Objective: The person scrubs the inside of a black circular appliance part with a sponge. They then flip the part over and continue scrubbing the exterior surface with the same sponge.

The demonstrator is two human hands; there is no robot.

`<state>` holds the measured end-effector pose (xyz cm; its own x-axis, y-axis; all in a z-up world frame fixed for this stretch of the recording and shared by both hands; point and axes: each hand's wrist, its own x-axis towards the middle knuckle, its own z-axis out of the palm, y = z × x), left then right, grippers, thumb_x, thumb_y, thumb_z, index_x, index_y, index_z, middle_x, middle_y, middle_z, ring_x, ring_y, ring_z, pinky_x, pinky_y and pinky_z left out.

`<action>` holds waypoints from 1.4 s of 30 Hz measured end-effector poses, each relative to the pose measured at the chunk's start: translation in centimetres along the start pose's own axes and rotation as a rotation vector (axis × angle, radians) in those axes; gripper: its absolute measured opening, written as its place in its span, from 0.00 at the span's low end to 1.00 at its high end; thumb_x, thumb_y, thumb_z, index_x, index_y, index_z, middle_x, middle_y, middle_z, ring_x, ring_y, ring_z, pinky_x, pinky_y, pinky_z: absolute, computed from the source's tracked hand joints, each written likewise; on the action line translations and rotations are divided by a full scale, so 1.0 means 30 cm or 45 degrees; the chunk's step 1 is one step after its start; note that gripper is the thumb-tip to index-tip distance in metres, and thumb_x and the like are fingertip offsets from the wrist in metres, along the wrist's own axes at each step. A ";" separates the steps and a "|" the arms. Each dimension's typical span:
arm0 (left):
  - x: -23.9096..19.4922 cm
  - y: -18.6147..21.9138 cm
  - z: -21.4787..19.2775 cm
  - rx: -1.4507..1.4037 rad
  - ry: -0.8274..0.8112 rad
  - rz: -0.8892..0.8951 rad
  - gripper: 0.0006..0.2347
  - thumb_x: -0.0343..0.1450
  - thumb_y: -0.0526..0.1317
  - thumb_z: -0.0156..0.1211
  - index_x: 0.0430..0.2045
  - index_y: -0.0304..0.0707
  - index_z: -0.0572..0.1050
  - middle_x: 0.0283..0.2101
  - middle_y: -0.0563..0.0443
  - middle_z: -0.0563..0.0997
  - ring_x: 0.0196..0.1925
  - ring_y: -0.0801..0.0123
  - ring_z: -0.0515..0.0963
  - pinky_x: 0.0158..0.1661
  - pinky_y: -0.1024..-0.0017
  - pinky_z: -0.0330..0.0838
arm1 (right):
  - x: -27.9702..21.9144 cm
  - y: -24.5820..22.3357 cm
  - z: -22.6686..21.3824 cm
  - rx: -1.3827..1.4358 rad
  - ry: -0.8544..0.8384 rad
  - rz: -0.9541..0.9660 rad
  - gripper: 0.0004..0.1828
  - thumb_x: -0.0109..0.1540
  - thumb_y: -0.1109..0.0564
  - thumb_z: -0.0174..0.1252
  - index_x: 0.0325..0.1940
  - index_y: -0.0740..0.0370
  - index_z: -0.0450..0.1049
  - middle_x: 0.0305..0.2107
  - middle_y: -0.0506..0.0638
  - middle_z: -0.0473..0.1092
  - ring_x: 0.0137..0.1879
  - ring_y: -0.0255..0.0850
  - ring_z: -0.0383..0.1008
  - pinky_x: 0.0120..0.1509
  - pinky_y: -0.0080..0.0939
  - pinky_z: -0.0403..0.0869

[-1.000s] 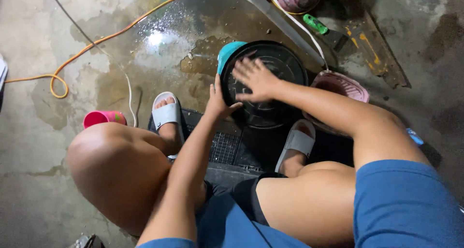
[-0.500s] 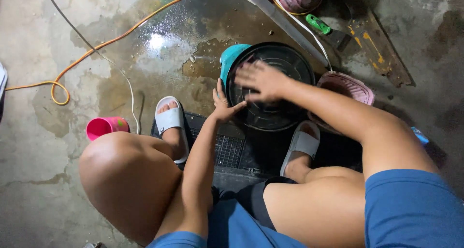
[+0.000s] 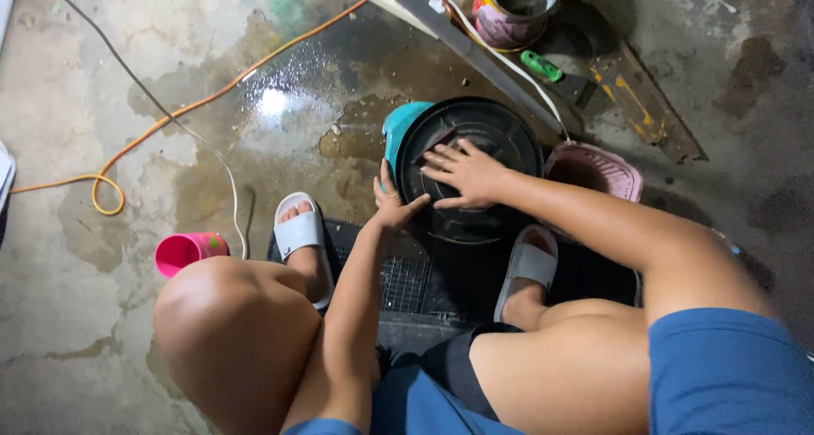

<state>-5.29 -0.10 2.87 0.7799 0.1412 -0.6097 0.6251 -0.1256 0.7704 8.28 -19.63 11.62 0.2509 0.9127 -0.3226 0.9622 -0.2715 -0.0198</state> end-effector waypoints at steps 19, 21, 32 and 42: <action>-0.066 0.060 -0.006 -0.010 -0.019 -0.018 0.54 0.67 0.51 0.73 0.71 0.75 0.22 0.74 0.23 0.28 0.75 0.22 0.43 0.70 0.35 0.44 | 0.094 -0.001 0.035 -0.185 0.200 -0.070 0.41 0.63 0.18 0.34 0.72 0.36 0.63 0.69 0.48 0.63 0.77 0.45 0.57 0.76 0.64 0.52; -0.077 0.069 -0.008 -0.030 -0.031 -0.030 0.53 0.68 0.49 0.72 0.71 0.74 0.22 0.74 0.23 0.28 0.74 0.22 0.43 0.70 0.35 0.45 | 0.081 0.001 0.045 -0.189 0.216 -0.081 0.41 0.63 0.18 0.36 0.71 0.37 0.65 0.69 0.48 0.64 0.77 0.45 0.57 0.76 0.64 0.52; -0.051 0.052 -0.019 0.031 -0.005 0.035 0.56 0.65 0.58 0.73 0.71 0.70 0.22 0.73 0.19 0.30 0.74 0.20 0.43 0.71 0.35 0.42 | 0.076 -0.009 0.018 0.001 0.076 -0.005 0.40 0.65 0.20 0.34 0.74 0.37 0.61 0.71 0.54 0.60 0.80 0.50 0.52 0.77 0.67 0.51; -0.041 0.019 -0.004 0.033 0.005 -0.011 0.55 0.66 0.54 0.74 0.71 0.74 0.24 0.74 0.22 0.29 0.75 0.20 0.41 0.71 0.36 0.42 | -0.091 0.039 -0.004 -0.027 0.031 0.021 0.40 0.64 0.19 0.36 0.71 0.37 0.66 0.69 0.52 0.64 0.79 0.48 0.57 0.76 0.62 0.54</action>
<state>-5.88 -0.23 4.10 0.7744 0.1465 -0.6155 0.6324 -0.1498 0.7601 8.72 -22.40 12.60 0.2686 0.9155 -0.2995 0.9600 -0.2800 0.0051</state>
